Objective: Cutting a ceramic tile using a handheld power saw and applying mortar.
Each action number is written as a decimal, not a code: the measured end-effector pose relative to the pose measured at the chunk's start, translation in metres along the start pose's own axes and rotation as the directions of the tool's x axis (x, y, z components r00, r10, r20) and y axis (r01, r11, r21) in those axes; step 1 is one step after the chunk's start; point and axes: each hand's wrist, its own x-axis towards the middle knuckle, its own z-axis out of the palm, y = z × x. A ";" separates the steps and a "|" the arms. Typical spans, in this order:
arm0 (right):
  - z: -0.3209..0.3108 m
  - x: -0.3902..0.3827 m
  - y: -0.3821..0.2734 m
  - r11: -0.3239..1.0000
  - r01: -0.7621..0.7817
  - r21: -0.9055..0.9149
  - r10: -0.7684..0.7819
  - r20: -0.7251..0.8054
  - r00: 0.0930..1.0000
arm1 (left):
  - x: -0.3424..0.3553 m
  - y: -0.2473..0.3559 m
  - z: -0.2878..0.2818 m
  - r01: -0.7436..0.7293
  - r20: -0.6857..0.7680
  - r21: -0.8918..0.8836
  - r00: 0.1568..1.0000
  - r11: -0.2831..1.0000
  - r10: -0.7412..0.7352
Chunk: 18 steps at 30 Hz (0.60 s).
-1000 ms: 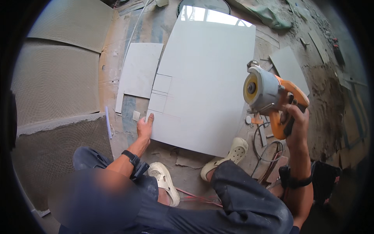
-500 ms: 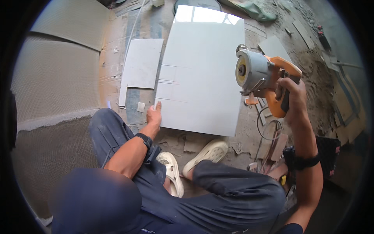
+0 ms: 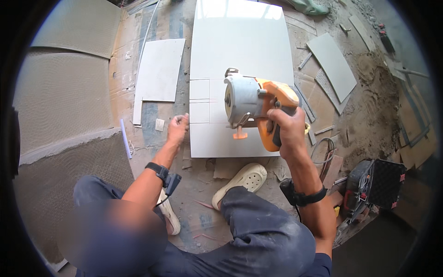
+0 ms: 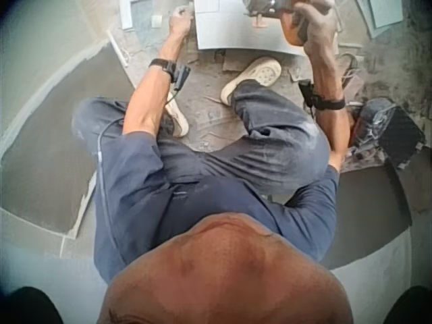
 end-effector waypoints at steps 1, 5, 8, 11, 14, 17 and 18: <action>0.003 0.001 0.005 1.000 0.010 -0.024 -0.010 0.002 1.000 | 0.014 0.011 -0.002 0.002 0.056 -0.105 0.998 0.995 0.004; 0.024 0.002 0.011 0.992 0.058 -0.112 -0.058 0.007 0.998 | 0.053 0.048 0.014 0.034 0.260 -0.386 0.963 0.922 0.073; 0.046 0.004 0.020 0.979 0.118 -0.168 -0.125 -0.026 0.992 | 0.064 0.058 0.014 0.002 0.321 -0.383 0.938 0.924 0.131; 0.062 0.007 0.027 0.965 0.148 -0.217 -0.161 -0.043 0.986 | 0.073 0.058 0.010 0.024 0.349 -0.414 0.927 0.910 0.135; 0.070 0.011 0.035 0.952 0.183 -0.246 -0.208 -0.081 0.975 | 0.068 0.060 0.017 0.000 0.350 -0.429 0.922 0.903 0.166; 0.078 0.022 0.042 0.942 0.192 -0.276 -0.236 -0.136 0.962 | 0.068 0.063 0.014 -0.025 0.334 -0.422 0.925 0.906 0.181; 0.080 0.024 0.043 0.940 0.186 -0.287 -0.230 -0.126 0.965 | 0.069 0.061 0.011 -0.025 0.344 -0.404 0.922 0.914 0.177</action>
